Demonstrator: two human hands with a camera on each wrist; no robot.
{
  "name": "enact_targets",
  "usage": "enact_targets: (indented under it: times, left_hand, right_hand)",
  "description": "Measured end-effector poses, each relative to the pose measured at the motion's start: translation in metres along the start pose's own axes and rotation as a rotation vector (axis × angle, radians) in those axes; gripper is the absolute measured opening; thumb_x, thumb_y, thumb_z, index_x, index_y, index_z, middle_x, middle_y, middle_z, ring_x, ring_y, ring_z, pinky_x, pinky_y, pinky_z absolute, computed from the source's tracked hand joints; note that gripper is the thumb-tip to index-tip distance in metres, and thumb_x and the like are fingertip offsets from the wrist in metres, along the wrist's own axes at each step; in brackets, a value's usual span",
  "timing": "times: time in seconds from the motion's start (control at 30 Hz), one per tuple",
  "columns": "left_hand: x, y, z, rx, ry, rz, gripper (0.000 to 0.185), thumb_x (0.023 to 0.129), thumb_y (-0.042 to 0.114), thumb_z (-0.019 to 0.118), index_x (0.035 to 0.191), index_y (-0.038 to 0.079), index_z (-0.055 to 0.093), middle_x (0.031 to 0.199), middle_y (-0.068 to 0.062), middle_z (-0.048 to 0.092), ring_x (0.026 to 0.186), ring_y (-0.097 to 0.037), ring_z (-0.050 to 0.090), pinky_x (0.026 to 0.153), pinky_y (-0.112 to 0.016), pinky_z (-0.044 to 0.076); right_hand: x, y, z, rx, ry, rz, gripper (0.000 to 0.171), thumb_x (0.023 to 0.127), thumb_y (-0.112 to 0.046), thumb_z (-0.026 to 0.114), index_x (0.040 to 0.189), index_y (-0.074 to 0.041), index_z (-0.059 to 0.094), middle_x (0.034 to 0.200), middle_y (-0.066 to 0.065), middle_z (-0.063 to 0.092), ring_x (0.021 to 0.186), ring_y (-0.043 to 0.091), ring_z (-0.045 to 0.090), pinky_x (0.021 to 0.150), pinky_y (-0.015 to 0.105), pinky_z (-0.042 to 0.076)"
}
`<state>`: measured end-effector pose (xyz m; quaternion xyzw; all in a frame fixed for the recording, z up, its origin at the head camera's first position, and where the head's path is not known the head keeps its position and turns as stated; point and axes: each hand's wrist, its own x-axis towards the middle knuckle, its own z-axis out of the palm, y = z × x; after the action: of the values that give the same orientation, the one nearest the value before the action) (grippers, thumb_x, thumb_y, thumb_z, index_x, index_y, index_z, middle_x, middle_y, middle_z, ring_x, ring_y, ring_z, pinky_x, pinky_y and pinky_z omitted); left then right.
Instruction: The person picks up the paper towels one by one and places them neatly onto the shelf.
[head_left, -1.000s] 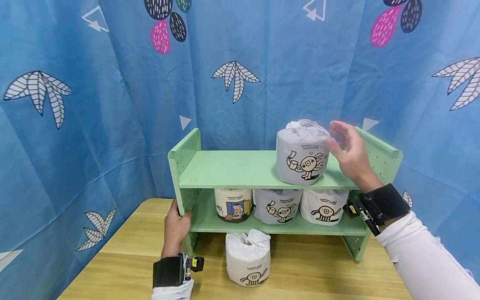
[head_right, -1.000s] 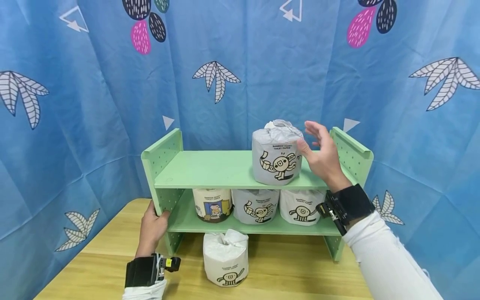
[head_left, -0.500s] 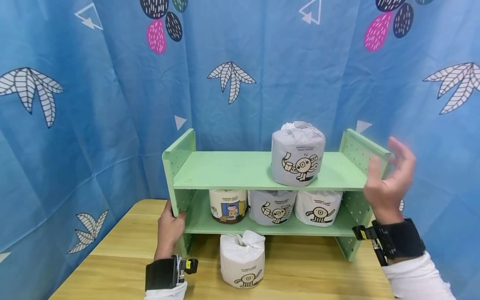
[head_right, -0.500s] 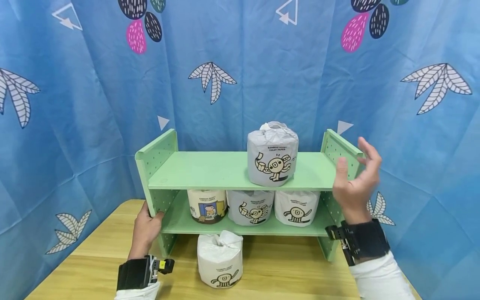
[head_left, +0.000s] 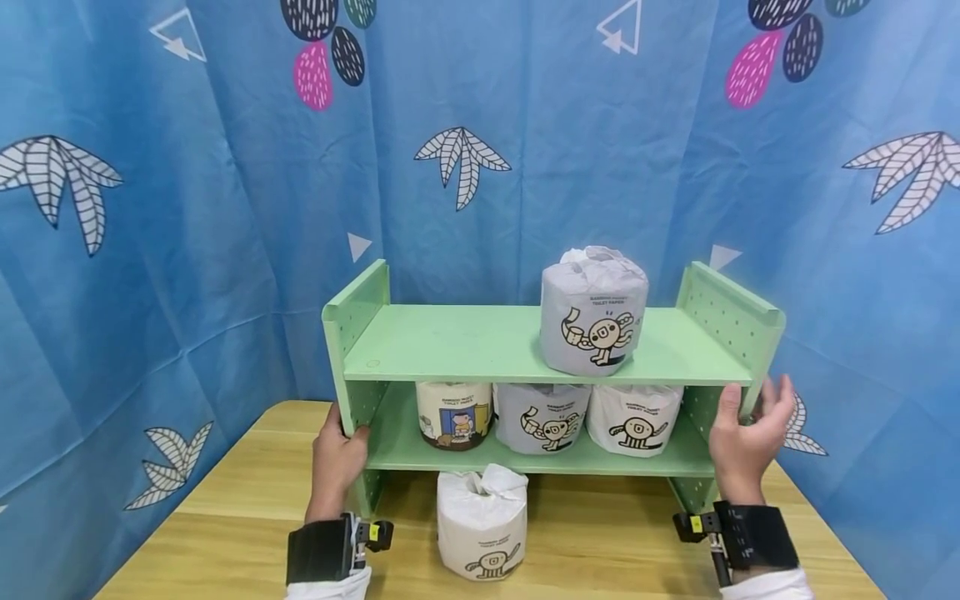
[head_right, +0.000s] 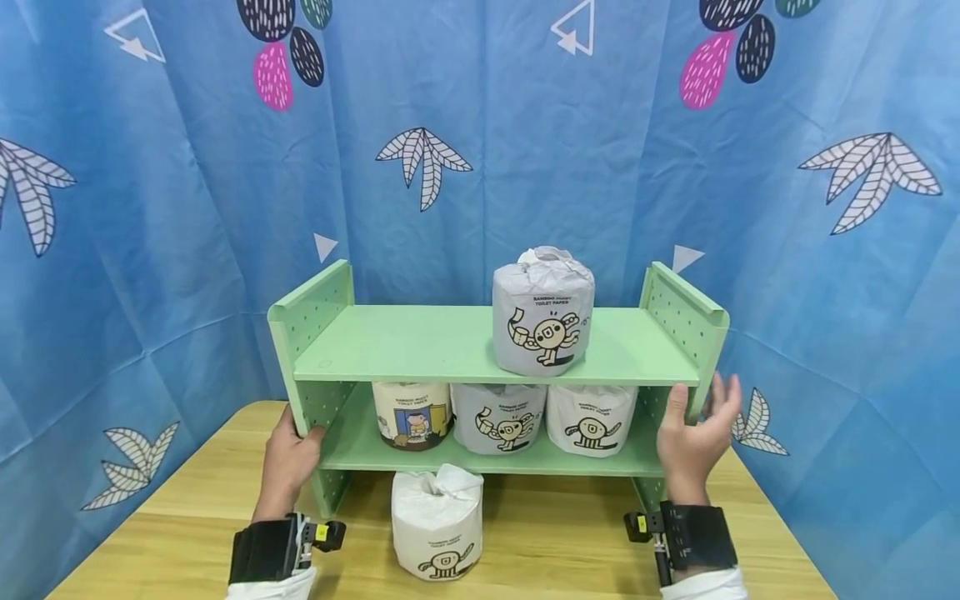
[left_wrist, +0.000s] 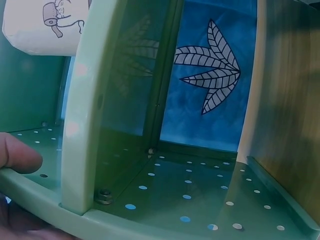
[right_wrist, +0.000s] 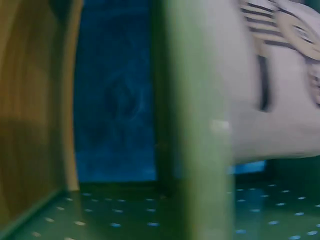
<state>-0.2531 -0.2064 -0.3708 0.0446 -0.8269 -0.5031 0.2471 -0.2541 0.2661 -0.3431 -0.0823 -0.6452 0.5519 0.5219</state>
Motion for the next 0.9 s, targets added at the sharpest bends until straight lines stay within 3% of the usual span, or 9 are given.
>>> enact_targets:
  times: [0.07, 0.17, 0.23, 0.37, 0.47, 0.7, 0.9]
  left_hand:
    - [-0.001, -0.001, 0.000, 0.003, 0.010, -0.003, 0.053, 0.092, 0.006, 0.050, 0.143, 0.004, 0.037, 0.135, -0.032, 0.048, 0.119, -0.049, 0.048, 0.095, -0.062, 0.040]
    - [-0.003, -0.001, 0.000, 0.008, 0.027, -0.003, 0.053, 0.092, 0.005, 0.050, 0.143, 0.003, 0.037, 0.134, -0.032, 0.049, 0.119, -0.049, 0.048, 0.096, -0.063, 0.040]
    - [-0.003, -0.001, 0.000, 0.011, 0.041, 0.004, 0.053, 0.092, 0.004, 0.049, 0.144, 0.004, 0.037, 0.134, -0.032, 0.049, 0.119, -0.049, 0.048, 0.095, -0.063, 0.040]
    - [-0.002, 0.001, 0.001, 0.024, 0.058, 0.030, 0.054, 0.090, 0.003, 0.050, 0.143, 0.004, 0.038, 0.132, -0.032, 0.051, 0.119, -0.050, 0.049, 0.094, -0.063, 0.041]
    - [-0.003, 0.005, 0.000, 0.055, 0.034, 0.049, 0.056, 0.089, 0.003, 0.052, 0.143, 0.001, 0.036, 0.130, -0.034, 0.051, 0.117, -0.051, 0.050, 0.093, -0.063, 0.042]
    - [-0.018, 0.021, -0.015, 0.244, -0.132, 0.049, 0.059, 0.092, 0.012, 0.056, 0.141, -0.008, 0.031, 0.123, -0.038, 0.053, 0.107, -0.051, 0.056, 0.083, -0.058, 0.050]
    - [-0.031, 0.041, -0.036, 0.425, -0.351, -0.045, 0.067, 0.098, 0.027, 0.056, 0.145, -0.011, 0.028, 0.132, -0.036, 0.048, 0.119, -0.053, 0.046, 0.093, -0.060, 0.043]
  right_hand:
    - [-0.005, 0.010, 0.004, -0.092, -0.040, 0.002, 0.054, 0.099, -0.030, 0.052, 0.145, -0.007, 0.039, 0.131, 0.021, 0.055, 0.114, 0.031, 0.052, 0.089, 0.033, 0.039]
    - [-0.010, 0.023, 0.007, -0.201, -0.065, -0.026, 0.038, 0.101, -0.024, 0.047, 0.127, 0.003, 0.054, 0.103, 0.029, 0.060, 0.096, 0.043, 0.055, 0.074, 0.042, 0.038]
    - [-0.012, 0.030, 0.008, -0.219, -0.086, -0.028, 0.034, 0.103, -0.020, 0.043, 0.118, 0.008, 0.056, 0.098, 0.031, 0.058, 0.096, 0.047, 0.055, 0.074, 0.048, 0.040]
    - [-0.016, 0.039, 0.006, -0.182, -0.148, 0.008, 0.037, 0.104, -0.020, 0.039, 0.127, 0.005, 0.053, 0.113, 0.033, 0.058, 0.109, 0.050, 0.053, 0.083, 0.058, 0.043]
    - [-0.019, 0.042, 0.003, -0.162, -0.176, 0.031, 0.038, 0.104, -0.021, 0.037, 0.133, 0.002, 0.050, 0.122, 0.032, 0.055, 0.115, 0.050, 0.050, 0.087, 0.061, 0.041]
    - [-0.026, 0.050, -0.005, -0.174, -0.179, 0.058, 0.040, 0.104, -0.019, 0.037, 0.137, 0.001, 0.047, 0.126, 0.030, 0.054, 0.117, 0.049, 0.049, 0.089, 0.061, 0.041]
    - [-0.023, 0.053, -0.004, -0.196, -0.168, 0.061, 0.040, 0.103, -0.020, 0.038, 0.136, 0.001, 0.048, 0.124, 0.030, 0.055, 0.116, 0.048, 0.050, 0.089, 0.061, 0.041]
